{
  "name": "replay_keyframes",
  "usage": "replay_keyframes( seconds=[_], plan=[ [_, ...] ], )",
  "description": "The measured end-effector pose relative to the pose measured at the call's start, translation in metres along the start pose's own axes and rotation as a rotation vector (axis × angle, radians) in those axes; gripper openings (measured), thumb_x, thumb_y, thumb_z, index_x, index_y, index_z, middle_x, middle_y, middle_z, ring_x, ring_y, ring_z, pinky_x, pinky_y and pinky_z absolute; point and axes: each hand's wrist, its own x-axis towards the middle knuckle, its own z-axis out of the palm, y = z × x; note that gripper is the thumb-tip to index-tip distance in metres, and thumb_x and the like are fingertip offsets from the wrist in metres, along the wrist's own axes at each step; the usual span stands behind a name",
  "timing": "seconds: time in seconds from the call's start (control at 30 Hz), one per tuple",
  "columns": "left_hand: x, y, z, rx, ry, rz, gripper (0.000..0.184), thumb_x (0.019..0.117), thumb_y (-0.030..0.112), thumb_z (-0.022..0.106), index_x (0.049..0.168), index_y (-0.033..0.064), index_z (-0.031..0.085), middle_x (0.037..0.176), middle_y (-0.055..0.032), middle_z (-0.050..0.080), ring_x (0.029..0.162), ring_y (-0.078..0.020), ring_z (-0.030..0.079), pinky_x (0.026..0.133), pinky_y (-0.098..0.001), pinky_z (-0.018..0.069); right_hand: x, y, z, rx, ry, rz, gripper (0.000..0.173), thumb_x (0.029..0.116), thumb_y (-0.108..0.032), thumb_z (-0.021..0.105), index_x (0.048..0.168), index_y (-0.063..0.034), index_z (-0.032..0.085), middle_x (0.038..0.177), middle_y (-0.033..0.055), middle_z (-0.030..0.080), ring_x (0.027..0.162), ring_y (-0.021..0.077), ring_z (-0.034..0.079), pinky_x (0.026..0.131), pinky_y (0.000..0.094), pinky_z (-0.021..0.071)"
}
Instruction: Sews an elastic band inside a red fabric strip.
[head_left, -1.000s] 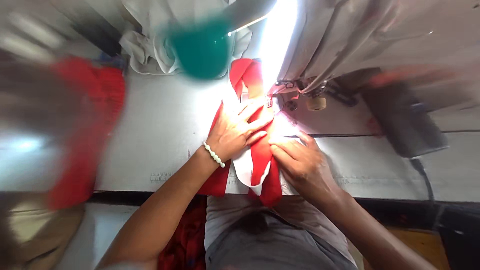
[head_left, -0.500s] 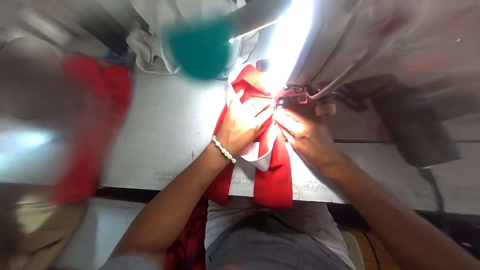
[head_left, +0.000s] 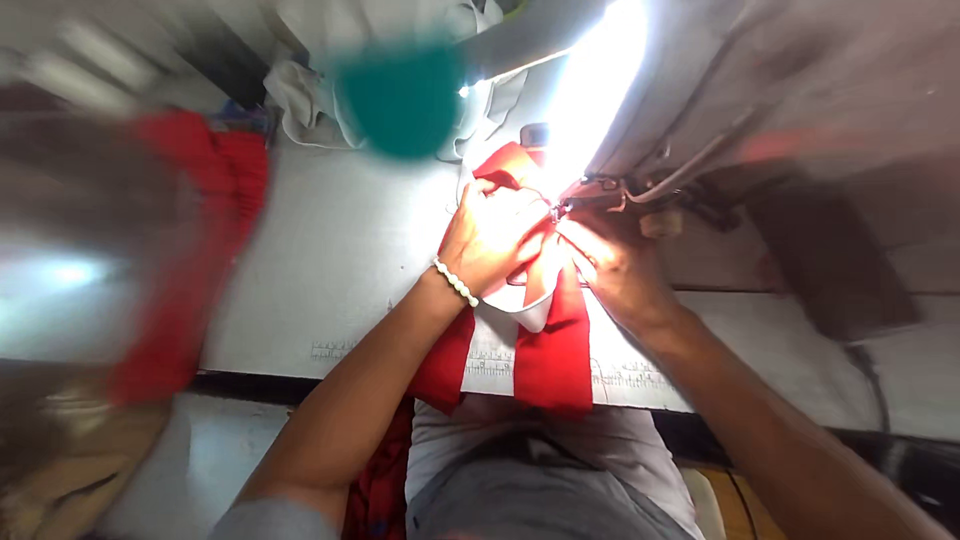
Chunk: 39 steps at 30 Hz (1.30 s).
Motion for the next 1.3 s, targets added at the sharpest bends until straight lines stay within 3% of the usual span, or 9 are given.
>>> replay_keyframes(
  seconds=[0.13,0.27,0.53,0.7,0.83,0.9,1.0,1.17,1.3],
  plan=[
    [0.037,-0.007,-0.010,-0.129,-0.178,-0.234,0.049,0.0953,0.008,0.059,0.144,0.0083,0.059,0.144,-0.0215,0.055,0.113,-0.0381,0.065,0.095,-0.0536,0.0492,0.000,0.003,0.001,-0.037,0.015,-0.054,0.019,0.0980,-0.007,0.061,0.109,-0.0022,0.077,0.112,0.0164,0.073,0.105,0.0344,0.070,0.092,0.0489,0.0547],
    [0.069,-0.018,0.002,-0.070,-0.222,-0.291,0.035,0.1044,0.019,0.055,0.137,0.0096,0.065,0.143,-0.0231,0.055,0.116,-0.0409,0.064,0.097,-0.0534,0.0510,0.001,0.002,0.000,-0.024,0.017,-0.041,0.019,0.0971,-0.006,0.061,0.108,-0.0021,0.077,0.111,0.0160,0.074,0.104,0.0331,0.070,0.090,0.0477,0.0541],
    [0.058,-0.006,-0.003,-0.036,-0.184,-0.295,0.044,0.1009,0.007,0.054,0.144,0.0037,0.055,0.147,-0.0184,0.054,0.133,-0.0390,0.054,0.105,-0.0559,0.0438,0.002,0.002,-0.001,-0.001,-0.007,-0.010,0.017,0.0973,-0.006,0.061,0.105,-0.0020,0.076,0.108,0.0165,0.073,0.103,0.0341,0.069,0.091,0.0494,0.0545],
    [-0.055,0.025,-0.051,0.143,-0.333,-0.321,0.041,0.0971,0.040,0.065,0.119,0.0049,0.071,0.130,-0.0197,0.061,0.114,-0.0395,0.061,0.086,-0.0550,0.0528,0.001,-0.001,-0.001,-0.023,-0.026,-0.024,0.017,0.0977,-0.006,0.062,0.107,-0.0007,0.075,0.107,0.0182,0.072,0.105,0.0362,0.069,0.092,0.0517,0.0539],
    [-0.140,0.098,-0.104,0.272,-0.492,-0.633,0.037,0.1016,0.034,0.060,0.106,-0.0015,0.070,0.096,-0.0252,0.068,0.064,-0.0407,0.070,0.052,-0.0535,0.0555,-0.001,-0.009,-0.004,-0.032,-0.074,0.012,0.021,0.0997,-0.005,0.059,0.115,0.0011,0.072,0.113,0.0210,0.070,0.111,0.0391,0.066,0.096,0.0554,0.0501],
    [-0.154,0.128,-0.118,0.173,-0.594,-0.706,0.032,0.1050,0.025,0.055,0.102,-0.0028,0.071,0.079,-0.0235,0.069,0.066,-0.0424,0.070,0.055,-0.0545,0.0560,-0.005,-0.014,-0.008,-0.013,-0.111,0.053,0.027,0.1008,-0.005,0.057,0.124,0.0024,0.069,0.123,0.0220,0.069,0.117,0.0403,0.064,0.100,0.0569,0.0486],
    [-0.152,0.140,-0.111,0.009,-0.574,-0.734,0.027,0.1053,0.018,0.054,0.111,-0.0034,0.069,0.085,-0.0220,0.070,0.072,-0.0396,0.073,0.062,-0.0520,0.0593,-0.022,-0.033,-0.024,0.020,-0.131,0.127,0.032,0.1019,-0.010,0.056,0.129,0.0056,0.065,0.129,0.0250,0.065,0.120,0.0426,0.063,0.099,0.0586,0.0499],
    [-0.134,0.133,-0.100,-0.221,-0.682,-0.731,0.032,0.1086,0.018,0.048,0.108,-0.0072,0.068,0.089,-0.0259,0.070,0.086,-0.0420,0.072,0.078,-0.0522,0.0579,-0.077,-0.082,-0.045,0.012,-0.065,0.267,0.043,0.0960,-0.038,0.064,0.097,0.0049,0.072,0.093,0.0215,0.067,0.090,0.0397,0.066,0.076,0.0502,0.0546],
    [-0.140,0.129,-0.077,-0.288,-0.336,-0.547,0.024,0.1013,0.016,0.059,0.094,-0.0037,0.071,0.076,-0.0179,0.069,0.071,-0.0322,0.072,0.067,-0.0459,0.0587,-0.103,-0.104,-0.036,0.044,-0.023,0.213,0.021,0.0928,-0.021,0.064,0.088,-0.0015,0.071,0.089,0.0153,0.067,0.084,0.0314,0.065,0.073,0.0389,0.0541]
  ],
)
